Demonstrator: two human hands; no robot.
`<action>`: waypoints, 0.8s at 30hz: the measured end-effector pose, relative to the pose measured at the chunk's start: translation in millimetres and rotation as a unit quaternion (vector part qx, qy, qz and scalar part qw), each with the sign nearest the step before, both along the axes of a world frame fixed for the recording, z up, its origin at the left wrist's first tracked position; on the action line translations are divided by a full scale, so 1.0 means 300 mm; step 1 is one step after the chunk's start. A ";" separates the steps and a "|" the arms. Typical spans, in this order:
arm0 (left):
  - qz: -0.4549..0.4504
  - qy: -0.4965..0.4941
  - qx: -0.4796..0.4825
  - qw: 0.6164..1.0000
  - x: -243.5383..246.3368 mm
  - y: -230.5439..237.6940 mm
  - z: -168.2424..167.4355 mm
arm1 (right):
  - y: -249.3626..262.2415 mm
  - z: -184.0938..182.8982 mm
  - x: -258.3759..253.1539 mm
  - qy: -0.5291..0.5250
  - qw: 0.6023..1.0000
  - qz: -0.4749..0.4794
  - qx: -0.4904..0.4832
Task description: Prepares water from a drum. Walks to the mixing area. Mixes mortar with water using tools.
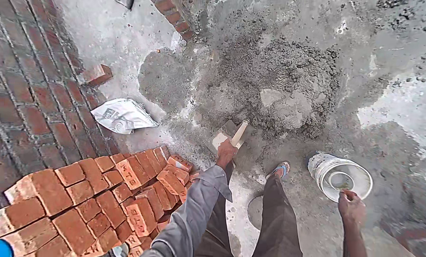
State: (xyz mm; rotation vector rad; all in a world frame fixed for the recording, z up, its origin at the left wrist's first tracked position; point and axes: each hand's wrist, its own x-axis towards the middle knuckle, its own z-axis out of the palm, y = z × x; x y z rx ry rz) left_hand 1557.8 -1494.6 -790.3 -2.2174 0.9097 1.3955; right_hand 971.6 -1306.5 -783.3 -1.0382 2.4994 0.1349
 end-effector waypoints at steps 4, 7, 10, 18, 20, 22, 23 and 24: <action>0.322 0.205 0.103 0.918 0.040 0.054 -0.096 | -0.126 -0.072 0.454 -0.222 0.974 -0.002 -0.039; 0.309 0.204 0.135 0.919 -0.006 0.014 -0.078 | -0.215 -0.188 0.725 -0.388 0.919 -0.054 -0.038; 0.295 0.187 0.097 0.932 -0.176 -0.044 0.016 | -0.363 -0.341 0.956 -0.537 0.815 -0.219 0.012; 0.037 0.215 0.059 0.974 -0.383 0.039 0.520 | -0.771 -0.427 1.009 -0.621 0.607 -0.493 0.053; -0.099 0.212 0.026 0.972 -0.358 0.028 0.565 | -0.916 -0.423 0.869 -0.604 0.560 -0.567 -0.005; -0.189 0.213 -0.001 0.958 -0.353 -0.039 0.487 | -1.099 -0.376 0.718 -0.566 0.553 -0.609 -0.051; -0.216 0.211 -0.004 0.953 -0.362 -0.092 0.424 | -1.182 -0.320 0.666 -0.543 0.580 -0.603 -0.074; -0.232 0.210 -0.002 0.950 -0.382 -0.143 0.360 | -1.253 -0.242 0.623 -0.519 0.609 -0.592 -0.100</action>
